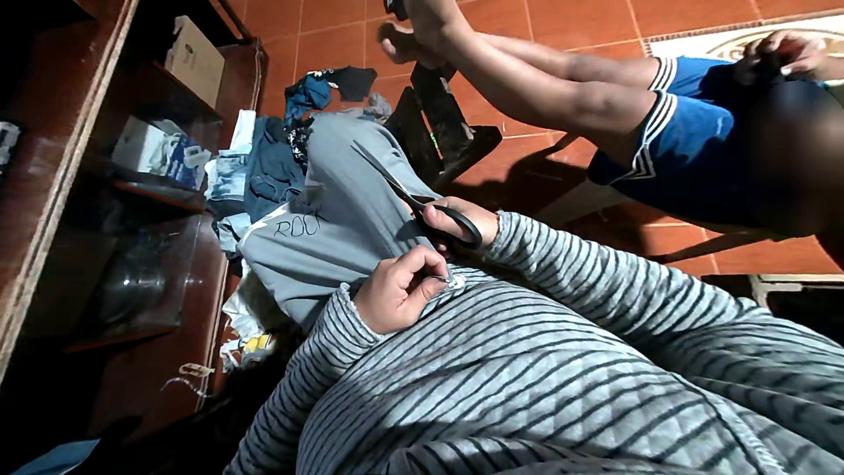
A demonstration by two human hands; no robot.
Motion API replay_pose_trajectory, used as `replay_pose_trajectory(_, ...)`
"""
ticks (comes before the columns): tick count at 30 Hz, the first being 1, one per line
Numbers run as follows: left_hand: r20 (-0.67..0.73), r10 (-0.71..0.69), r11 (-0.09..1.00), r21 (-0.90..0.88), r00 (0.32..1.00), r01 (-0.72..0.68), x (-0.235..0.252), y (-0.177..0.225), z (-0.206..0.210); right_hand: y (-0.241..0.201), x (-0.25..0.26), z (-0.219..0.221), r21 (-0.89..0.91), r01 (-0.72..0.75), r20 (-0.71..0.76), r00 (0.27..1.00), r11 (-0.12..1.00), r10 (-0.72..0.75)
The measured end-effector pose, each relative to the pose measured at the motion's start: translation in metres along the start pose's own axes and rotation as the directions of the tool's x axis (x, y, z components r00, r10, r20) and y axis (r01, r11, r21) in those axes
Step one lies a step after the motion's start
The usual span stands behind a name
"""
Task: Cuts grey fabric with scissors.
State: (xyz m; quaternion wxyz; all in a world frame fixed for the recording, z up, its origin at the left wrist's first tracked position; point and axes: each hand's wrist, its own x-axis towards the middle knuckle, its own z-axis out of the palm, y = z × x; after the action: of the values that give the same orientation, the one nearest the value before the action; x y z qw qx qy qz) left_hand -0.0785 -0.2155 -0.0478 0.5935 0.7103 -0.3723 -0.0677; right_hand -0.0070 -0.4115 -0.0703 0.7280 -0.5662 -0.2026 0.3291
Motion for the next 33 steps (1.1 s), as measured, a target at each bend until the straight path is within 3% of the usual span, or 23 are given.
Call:
replay_pose_trajectory(19, 0.118, -0.037, 0.999, -0.001, 0.992, 0.037, 0.001, 0.002, -0.001, -0.012, 0.027, 0.008, -0.030, -0.095, -0.103, 0.990, 0.995, 0.091)
replay_pose_trajectory(22, -0.007, -0.067, 0.988, 0.136, 0.998, 0.067, 0.000, 0.003, 0.001, -0.012, 0.027, 0.009, -0.026, -0.085, -0.087, 0.993, 0.996, 0.083)
replay_pose_trajectory(24, -0.215, -0.042, 0.944, 0.311, 0.976, 0.109, -0.005, 0.002, 0.001, -0.013, 0.019, 0.007, -0.043, -0.092, -0.045, 0.995, 0.995, 0.090)
replay_pose_trajectory(26, -0.457, 0.055, 0.918, 0.374, 0.888, 0.136, -0.009, -0.003, -0.004, -0.017, 0.003, -0.002, -0.095, -0.120, 0.037, 0.992, 0.988, 0.124)
replay_pose_trajectory(28, -0.615, 0.128, 0.911, 0.383, 0.778, 0.152, -0.011, -0.007, -0.015, -0.019, -0.018, -0.014, -0.209, -0.109, 0.043, 0.992, 0.972, 0.120)
replay_pose_trajectory(29, -0.645, 0.149, 0.896, 0.409, 0.750, 0.173, -0.013, -0.008, -0.020, -0.018, -0.030, -0.020, -0.283, -0.062, -0.009, 0.998, 0.957, 0.062)
replay_pose_trajectory(31, -0.627, 0.100, 0.815, 0.498, 0.773, 0.298, -0.019, -0.008, -0.029, -0.012, -0.047, -0.032, -0.484, 0.025, -0.171, 0.978, 0.875, -0.122)
replay_pose_trajectory(33, -0.565, -0.133, 0.634, 0.583, 0.814, 0.508, -0.020, -0.004, -0.034, -0.005, -0.050, -0.039, -0.605, 0.020, -0.311, 0.915, 0.796, -0.259)
